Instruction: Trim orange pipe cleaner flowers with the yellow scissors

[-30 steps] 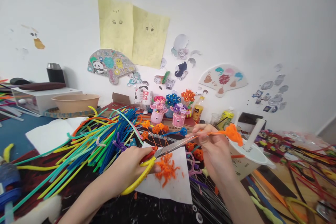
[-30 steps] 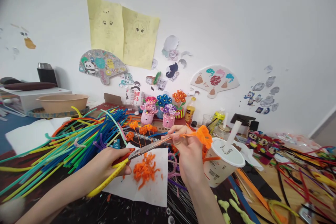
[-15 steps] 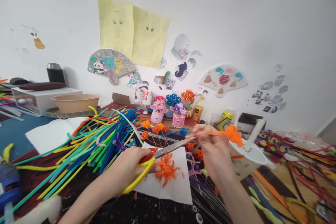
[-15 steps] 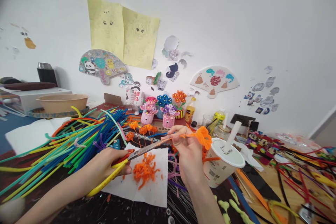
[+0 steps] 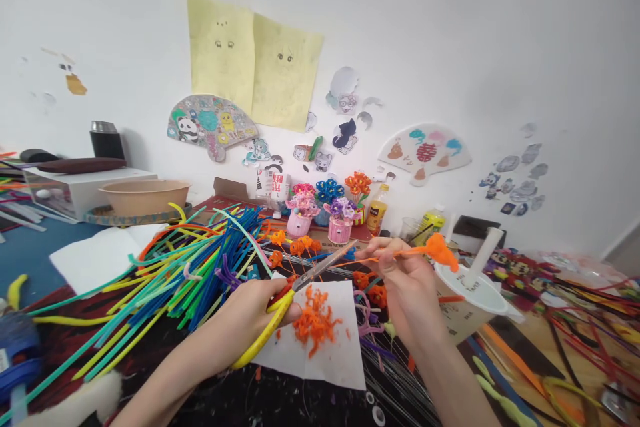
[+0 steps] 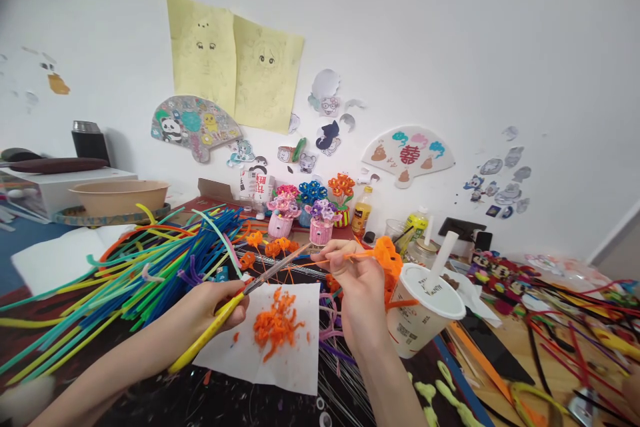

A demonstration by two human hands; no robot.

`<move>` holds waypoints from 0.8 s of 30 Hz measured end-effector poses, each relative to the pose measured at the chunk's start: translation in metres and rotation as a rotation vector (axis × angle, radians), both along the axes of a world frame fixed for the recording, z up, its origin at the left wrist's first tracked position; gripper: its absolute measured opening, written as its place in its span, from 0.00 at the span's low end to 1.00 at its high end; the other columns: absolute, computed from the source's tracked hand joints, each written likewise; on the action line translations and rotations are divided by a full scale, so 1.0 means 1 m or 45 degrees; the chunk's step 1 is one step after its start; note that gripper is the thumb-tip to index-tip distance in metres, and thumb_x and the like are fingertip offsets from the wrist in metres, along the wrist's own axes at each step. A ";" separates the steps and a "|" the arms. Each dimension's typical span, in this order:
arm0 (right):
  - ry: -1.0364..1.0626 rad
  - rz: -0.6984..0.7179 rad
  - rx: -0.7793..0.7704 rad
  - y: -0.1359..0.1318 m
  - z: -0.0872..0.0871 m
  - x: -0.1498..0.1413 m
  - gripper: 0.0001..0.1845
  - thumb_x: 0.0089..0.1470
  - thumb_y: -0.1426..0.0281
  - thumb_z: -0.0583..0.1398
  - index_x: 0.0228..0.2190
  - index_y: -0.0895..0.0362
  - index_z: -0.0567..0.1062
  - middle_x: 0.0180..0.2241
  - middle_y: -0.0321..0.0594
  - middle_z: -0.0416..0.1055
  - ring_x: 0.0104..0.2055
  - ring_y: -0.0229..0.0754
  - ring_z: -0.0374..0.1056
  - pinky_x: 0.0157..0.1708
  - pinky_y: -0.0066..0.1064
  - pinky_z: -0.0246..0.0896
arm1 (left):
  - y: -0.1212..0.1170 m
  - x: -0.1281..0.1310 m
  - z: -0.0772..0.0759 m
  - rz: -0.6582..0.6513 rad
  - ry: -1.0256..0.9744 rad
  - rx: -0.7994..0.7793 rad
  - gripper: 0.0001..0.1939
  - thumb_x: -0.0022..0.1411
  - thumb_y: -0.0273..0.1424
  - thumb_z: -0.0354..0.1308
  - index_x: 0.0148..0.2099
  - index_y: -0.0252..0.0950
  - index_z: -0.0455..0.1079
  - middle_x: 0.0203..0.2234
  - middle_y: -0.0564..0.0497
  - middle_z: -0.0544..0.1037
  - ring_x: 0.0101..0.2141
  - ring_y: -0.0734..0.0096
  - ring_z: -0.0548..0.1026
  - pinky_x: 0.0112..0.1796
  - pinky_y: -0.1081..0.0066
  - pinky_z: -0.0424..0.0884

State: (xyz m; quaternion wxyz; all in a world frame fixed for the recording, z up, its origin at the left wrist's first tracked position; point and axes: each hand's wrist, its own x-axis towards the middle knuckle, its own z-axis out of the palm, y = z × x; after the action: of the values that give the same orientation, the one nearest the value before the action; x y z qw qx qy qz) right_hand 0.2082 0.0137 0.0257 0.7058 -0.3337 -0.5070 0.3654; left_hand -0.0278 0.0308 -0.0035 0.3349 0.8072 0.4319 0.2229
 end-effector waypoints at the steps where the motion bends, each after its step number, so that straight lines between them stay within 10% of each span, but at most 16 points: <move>1: -0.005 0.005 -0.018 0.001 0.000 0.001 0.15 0.46 0.59 0.68 0.21 0.56 0.74 0.33 0.38 0.70 0.36 0.44 0.70 0.40 0.38 0.64 | -0.001 -0.001 0.000 -0.029 -0.052 -0.025 0.18 0.64 0.46 0.44 0.31 0.38 0.60 0.23 0.57 0.64 0.23 0.75 0.58 0.25 0.75 0.56; 24: -0.139 0.115 -0.271 0.000 -0.009 -0.022 0.15 0.44 0.58 0.69 0.24 0.58 0.78 0.28 0.39 0.73 0.29 0.39 0.68 0.29 0.29 0.64 | -0.016 0.020 0.011 0.007 -0.715 -0.280 0.21 0.62 0.47 0.50 0.25 0.37 0.57 0.16 0.61 0.58 0.18 0.80 0.54 0.23 0.74 0.53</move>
State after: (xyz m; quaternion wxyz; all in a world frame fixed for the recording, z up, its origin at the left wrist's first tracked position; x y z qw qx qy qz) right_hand 0.1866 0.0136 0.0163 0.6205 -0.4030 -0.5175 0.4298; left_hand -0.0076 0.0152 0.0079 0.5261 0.6718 0.3461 0.3901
